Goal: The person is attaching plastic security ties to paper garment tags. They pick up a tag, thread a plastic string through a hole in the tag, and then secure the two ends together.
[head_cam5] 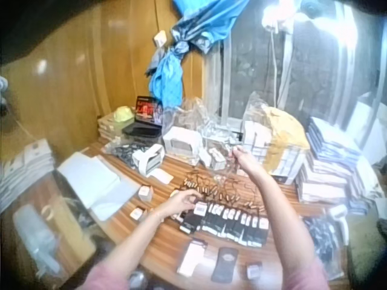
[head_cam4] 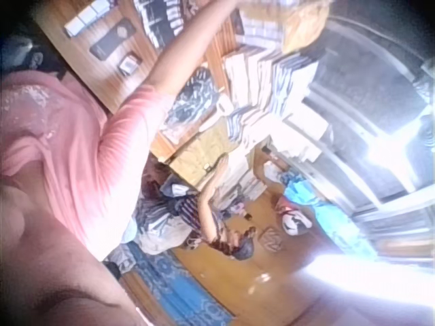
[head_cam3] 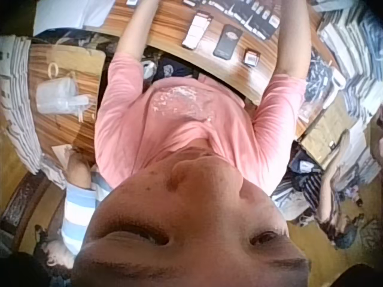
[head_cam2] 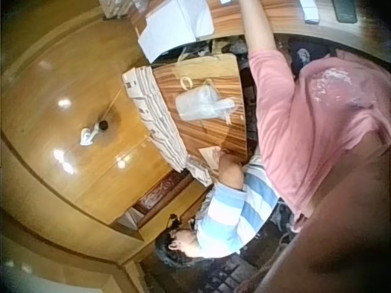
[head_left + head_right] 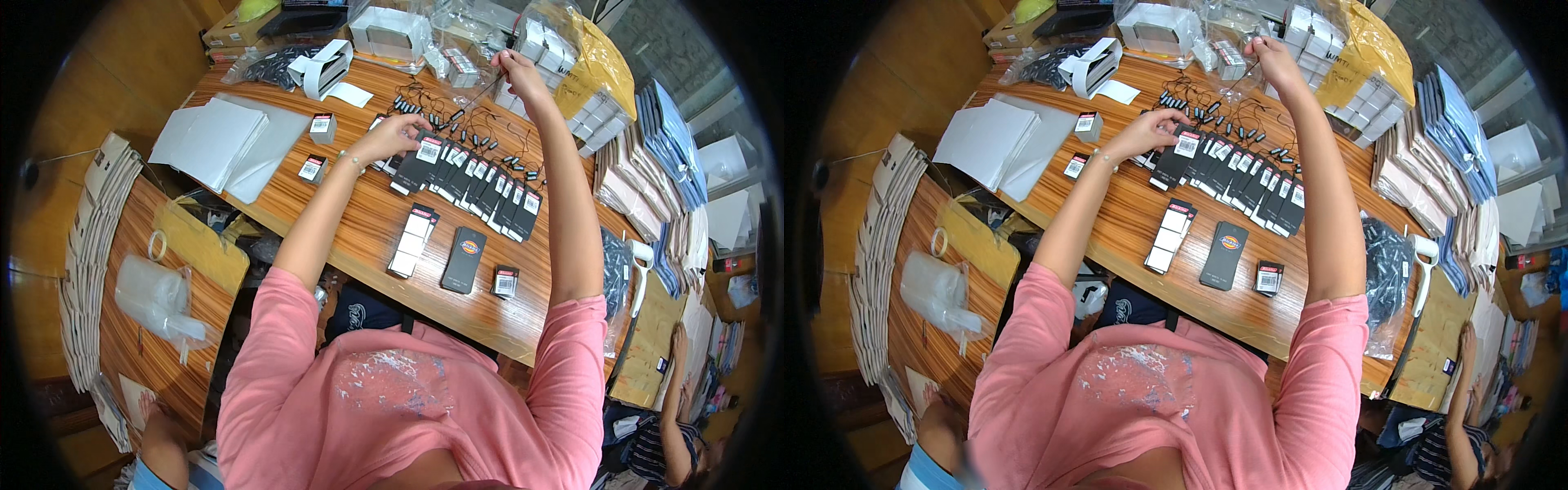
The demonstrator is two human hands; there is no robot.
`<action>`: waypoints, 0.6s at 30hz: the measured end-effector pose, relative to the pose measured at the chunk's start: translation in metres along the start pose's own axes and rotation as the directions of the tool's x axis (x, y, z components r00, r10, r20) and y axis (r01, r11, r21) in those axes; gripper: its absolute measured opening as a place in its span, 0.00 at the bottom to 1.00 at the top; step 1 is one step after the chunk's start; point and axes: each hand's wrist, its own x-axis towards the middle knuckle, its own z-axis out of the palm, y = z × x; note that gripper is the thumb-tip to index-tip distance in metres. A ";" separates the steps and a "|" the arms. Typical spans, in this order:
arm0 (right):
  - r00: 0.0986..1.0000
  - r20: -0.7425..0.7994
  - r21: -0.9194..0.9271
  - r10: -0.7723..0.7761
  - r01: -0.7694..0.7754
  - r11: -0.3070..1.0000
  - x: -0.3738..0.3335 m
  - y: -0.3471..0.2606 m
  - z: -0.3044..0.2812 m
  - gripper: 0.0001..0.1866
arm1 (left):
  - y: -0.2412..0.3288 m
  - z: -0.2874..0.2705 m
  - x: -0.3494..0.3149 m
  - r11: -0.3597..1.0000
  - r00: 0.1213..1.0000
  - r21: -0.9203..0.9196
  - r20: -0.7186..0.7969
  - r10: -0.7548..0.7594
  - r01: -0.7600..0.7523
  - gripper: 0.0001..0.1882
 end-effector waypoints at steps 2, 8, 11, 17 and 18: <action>0.998 0.014 0.017 0.055 -0.055 0.998 0.008 0.002 0.000 0.14 | -0.007 -0.001 0.015 1.000 1.000 0.020 -0.019 0.006 -0.006 0.17; 0.988 0.022 0.203 0.155 -0.156 0.967 0.016 0.010 0.013 0.14 | -0.024 -0.003 0.040 0.923 0.993 0.379 -0.054 0.102 -0.074 0.17; 0.983 0.043 0.233 0.179 -0.184 0.955 0.016 0.013 0.017 0.14 | -0.027 0.000 0.045 0.896 0.991 0.442 -0.097 0.093 -0.041 0.18; 0.974 0.085 0.267 0.209 -0.224 0.937 0.014 0.025 0.027 0.14 | -0.029 -0.001 0.047 0.716 0.991 0.698 -0.091 0.102 -0.010 0.19; 0.973 0.088 0.264 0.211 -0.227 0.937 0.015 0.027 0.028 0.14 | -0.026 0.000 0.046 0.694 0.993 0.720 -0.095 0.067 0.022 0.19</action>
